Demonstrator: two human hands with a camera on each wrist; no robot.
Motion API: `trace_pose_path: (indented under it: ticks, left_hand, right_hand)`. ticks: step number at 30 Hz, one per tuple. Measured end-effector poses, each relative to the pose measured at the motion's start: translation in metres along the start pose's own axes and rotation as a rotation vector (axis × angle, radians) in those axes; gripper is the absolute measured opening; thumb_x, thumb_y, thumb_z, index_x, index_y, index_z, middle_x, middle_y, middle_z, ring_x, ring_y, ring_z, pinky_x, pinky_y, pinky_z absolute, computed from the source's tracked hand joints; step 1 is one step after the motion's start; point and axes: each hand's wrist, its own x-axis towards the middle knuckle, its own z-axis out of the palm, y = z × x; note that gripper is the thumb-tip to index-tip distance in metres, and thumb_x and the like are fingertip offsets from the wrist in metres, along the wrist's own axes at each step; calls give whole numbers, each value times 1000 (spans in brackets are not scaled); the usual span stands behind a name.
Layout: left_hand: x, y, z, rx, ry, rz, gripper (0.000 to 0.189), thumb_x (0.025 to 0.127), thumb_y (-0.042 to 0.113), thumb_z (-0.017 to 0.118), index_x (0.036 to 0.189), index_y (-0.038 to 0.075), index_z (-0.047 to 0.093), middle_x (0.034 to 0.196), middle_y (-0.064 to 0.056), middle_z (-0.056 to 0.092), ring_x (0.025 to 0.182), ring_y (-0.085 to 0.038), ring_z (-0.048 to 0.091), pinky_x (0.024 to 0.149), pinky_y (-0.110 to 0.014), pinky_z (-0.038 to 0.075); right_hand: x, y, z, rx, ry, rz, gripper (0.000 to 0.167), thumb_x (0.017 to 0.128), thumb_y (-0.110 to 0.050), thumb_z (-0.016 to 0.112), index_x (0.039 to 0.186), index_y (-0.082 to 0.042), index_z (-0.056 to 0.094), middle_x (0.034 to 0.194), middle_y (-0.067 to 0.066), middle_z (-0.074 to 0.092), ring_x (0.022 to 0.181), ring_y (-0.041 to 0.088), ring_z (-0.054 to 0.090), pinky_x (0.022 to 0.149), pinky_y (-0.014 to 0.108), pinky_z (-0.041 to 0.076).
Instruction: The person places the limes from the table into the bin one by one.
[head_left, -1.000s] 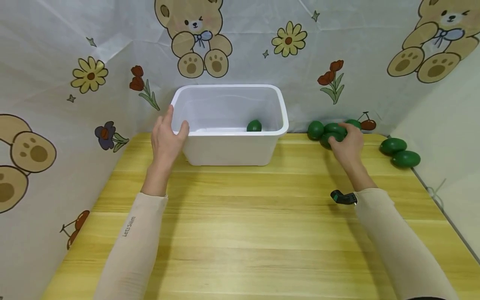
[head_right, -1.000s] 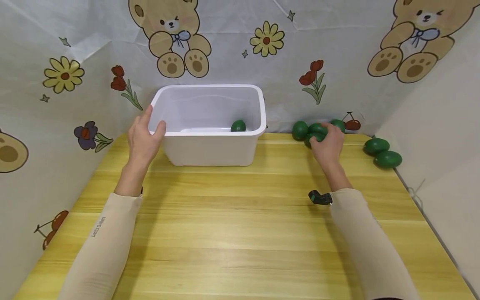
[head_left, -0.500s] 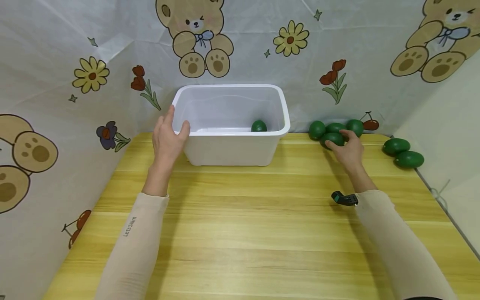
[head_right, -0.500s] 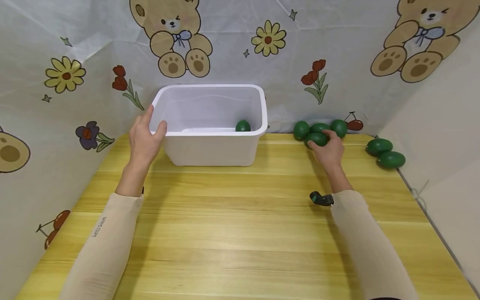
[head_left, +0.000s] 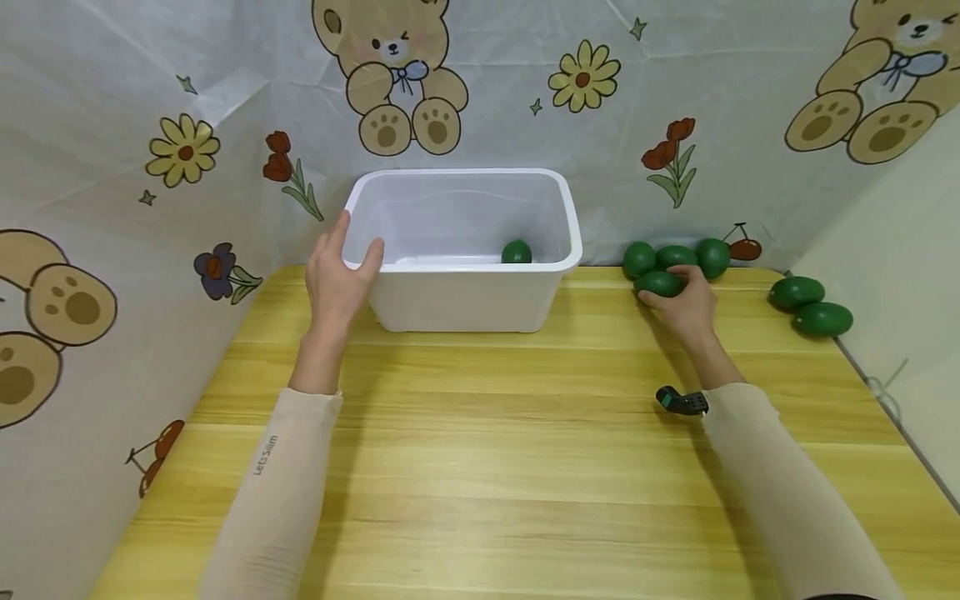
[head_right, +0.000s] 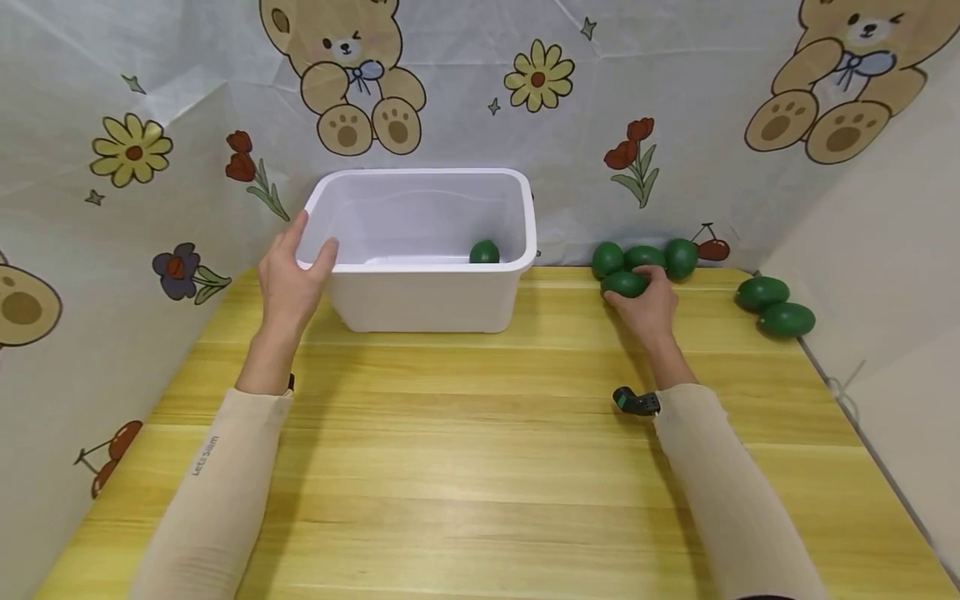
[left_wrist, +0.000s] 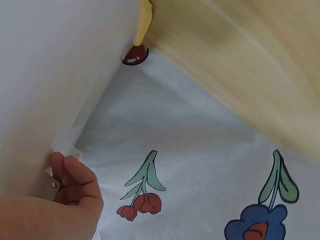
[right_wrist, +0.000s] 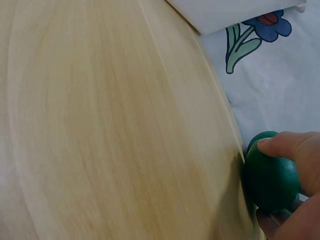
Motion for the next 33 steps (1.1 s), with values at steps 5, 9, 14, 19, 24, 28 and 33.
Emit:
trace_pose_path:
  ticks: [5,9,14,19,24,28,33]
  left_hand:
    - [1,-2,2,-62,56,8,75,93,51,67,155,11,54,142,-21,65,132,-39,59,113,-53,43]
    - [1,-1,3,-118,73,3,73,92,47,69,153,10,56,152,-14,60,140,-34,56,119,-48,40]
    - [0,-1,6,-184,81,-38,71,91,42,72,153,12,56,155,-8,57,145,-27,52,122,-43,38]
    - [-1,-3,12,-246,146,-33,61,91,31,73,148,11,63,150,-5,63,133,-27,61,115,-43,43]
    - [0,-5,20,-268,190,-7,57,91,30,70,144,9,66,146,-7,66,116,-33,64,104,-43,45]
    - [-1,-6,20,-258,197,-17,57,92,32,69,145,11,65,146,-4,65,100,-30,64,99,-38,45]
    - [-3,-6,17,-246,212,-18,56,93,34,67,145,13,65,145,-4,66,64,-23,40,78,-31,38]
  right_hand:
    - [-2,-1,-1,0,-16,9,78,92,-25,80,154,2,41,156,30,45,145,47,40,121,59,32]
    - [-6,-5,-3,31,10,11,77,92,-28,80,153,1,43,156,28,46,145,45,41,121,58,32]
    - [-11,-18,-5,66,78,-36,74,91,-35,79,151,-4,49,150,23,54,136,38,48,114,54,37]
    - [-18,-41,-7,58,97,-91,71,91,-42,77,149,-8,54,142,19,59,124,34,54,102,49,43]
    - [-28,-71,-7,77,109,-135,68,90,-42,79,146,-10,57,137,15,61,118,28,55,96,41,41]
    - [-36,-98,-5,121,107,-196,66,90,-41,78,145,-13,57,134,12,62,113,22,55,90,33,42]
    - [-43,-136,-3,205,99,-295,62,91,-38,79,144,-14,58,136,8,62,116,14,57,89,25,49]
